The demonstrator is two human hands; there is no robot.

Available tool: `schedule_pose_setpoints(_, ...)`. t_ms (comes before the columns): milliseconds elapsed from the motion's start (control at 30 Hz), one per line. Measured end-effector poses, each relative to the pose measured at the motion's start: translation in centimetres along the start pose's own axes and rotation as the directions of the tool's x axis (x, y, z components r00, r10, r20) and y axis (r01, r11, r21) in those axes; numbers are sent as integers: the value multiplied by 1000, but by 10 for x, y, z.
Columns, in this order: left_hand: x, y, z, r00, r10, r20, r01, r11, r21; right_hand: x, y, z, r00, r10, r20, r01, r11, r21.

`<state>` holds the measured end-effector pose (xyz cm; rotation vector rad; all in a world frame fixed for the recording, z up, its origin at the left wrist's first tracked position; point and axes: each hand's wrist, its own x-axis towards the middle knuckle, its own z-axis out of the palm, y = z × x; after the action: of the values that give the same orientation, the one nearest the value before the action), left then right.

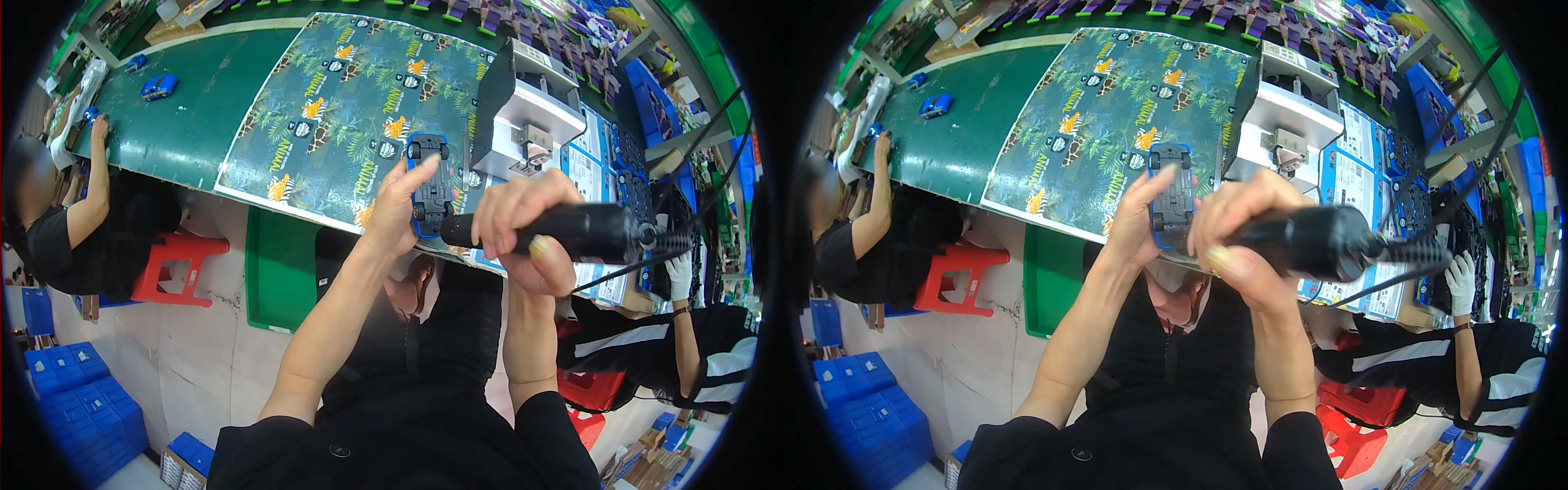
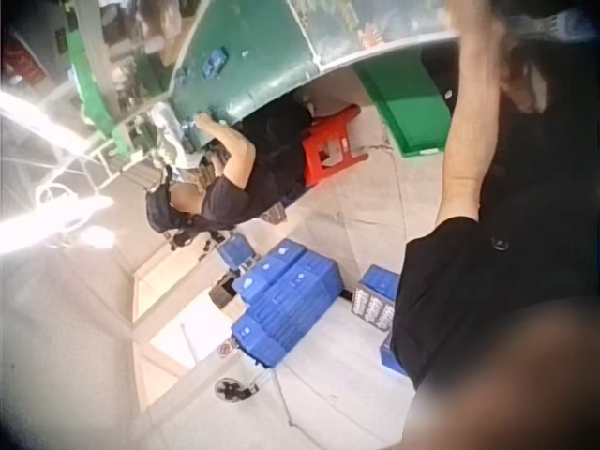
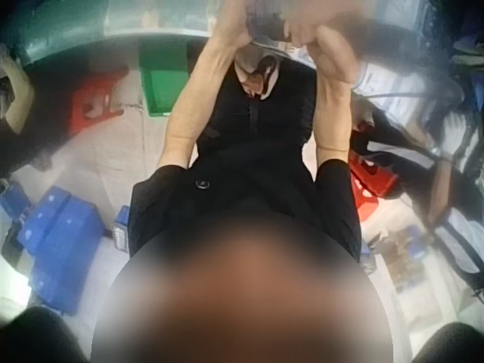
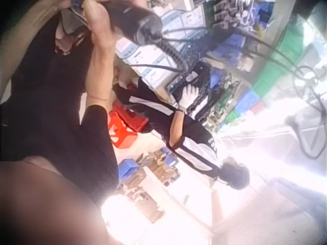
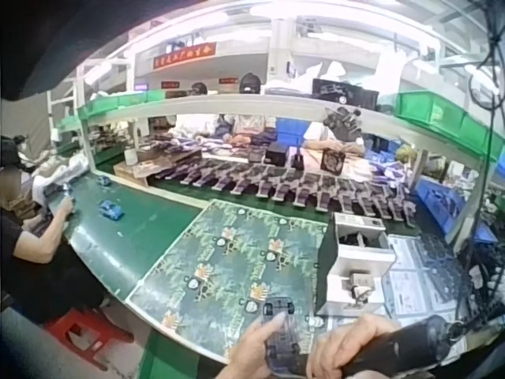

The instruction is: The person assembles toy cars by picking up car bases, driving screws into them with an electric screwdriver, and sliding the assembled cars down the work table.

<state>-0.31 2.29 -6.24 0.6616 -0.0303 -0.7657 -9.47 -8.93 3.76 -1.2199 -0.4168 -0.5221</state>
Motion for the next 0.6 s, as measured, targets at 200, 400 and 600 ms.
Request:
schedule_pose_setpoints(200,2,9,-1,997,5,83,-3,1000,-26,-29,-42,-35,979,-167,-119,164,986,-36)
schedule_pose_setpoints(400,27,53,7,649,414,638,-624,-190,758,-75,-38,-81,935,-130,-329,28,953,-300)
schedule_pose_setpoints(600,46,117,-31,675,-334,658,-642,-705,300,-82,-40,-99,914,-166,-369,43,946,-321)
